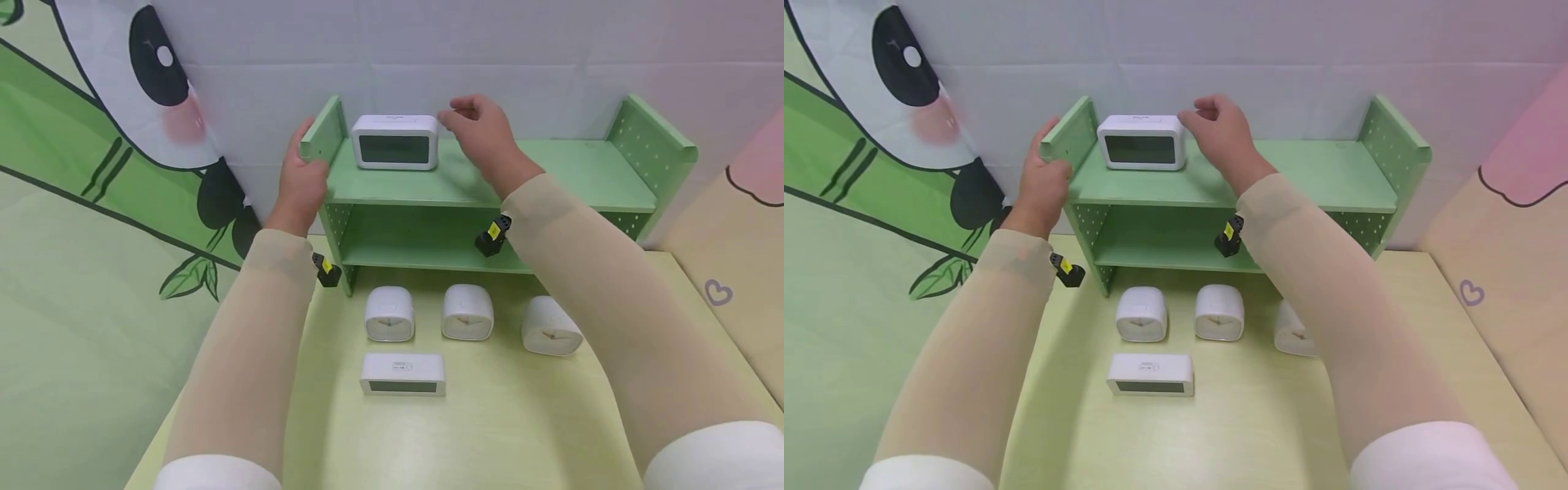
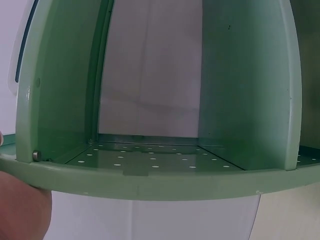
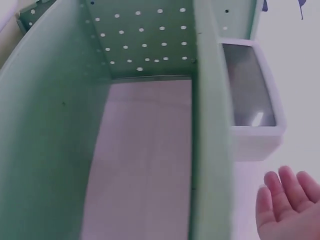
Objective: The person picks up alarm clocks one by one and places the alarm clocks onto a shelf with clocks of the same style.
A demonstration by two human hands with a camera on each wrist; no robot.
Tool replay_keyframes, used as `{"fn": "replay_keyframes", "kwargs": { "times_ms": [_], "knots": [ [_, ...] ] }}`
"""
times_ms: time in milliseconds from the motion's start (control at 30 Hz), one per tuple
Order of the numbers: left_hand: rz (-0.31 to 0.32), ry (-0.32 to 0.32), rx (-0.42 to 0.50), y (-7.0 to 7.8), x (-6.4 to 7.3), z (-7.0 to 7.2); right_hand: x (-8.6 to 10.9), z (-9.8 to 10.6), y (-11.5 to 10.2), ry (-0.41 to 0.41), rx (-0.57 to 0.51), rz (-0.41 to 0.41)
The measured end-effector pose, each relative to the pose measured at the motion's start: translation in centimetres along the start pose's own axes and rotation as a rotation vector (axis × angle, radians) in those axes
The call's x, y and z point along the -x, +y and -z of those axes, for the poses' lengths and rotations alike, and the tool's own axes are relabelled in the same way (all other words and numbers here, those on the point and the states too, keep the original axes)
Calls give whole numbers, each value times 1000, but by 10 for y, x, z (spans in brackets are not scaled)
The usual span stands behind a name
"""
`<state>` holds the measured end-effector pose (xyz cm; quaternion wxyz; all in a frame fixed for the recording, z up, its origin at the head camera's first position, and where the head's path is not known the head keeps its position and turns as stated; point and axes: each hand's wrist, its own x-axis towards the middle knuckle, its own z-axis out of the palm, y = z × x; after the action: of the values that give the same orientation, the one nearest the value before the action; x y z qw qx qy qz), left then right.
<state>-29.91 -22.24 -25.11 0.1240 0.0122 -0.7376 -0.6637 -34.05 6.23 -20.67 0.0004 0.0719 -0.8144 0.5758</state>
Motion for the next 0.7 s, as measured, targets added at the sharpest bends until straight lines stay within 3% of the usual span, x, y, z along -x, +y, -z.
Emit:
{"fn": "replay_keyframes", "kwargs": {
  "times_ms": [233, 500, 700],
  "knots": [
    [1, -5, 0, 1, 0, 1, 24, 5, -6, 51, -23, 130],
    [17, 3, -5, 1, 1, 5, 62, -10, 16, 48, -367, 302],
    [32, -4, -5, 4, 5, 6, 97, -27, 43, -17, -458, 345]
  ]
}}
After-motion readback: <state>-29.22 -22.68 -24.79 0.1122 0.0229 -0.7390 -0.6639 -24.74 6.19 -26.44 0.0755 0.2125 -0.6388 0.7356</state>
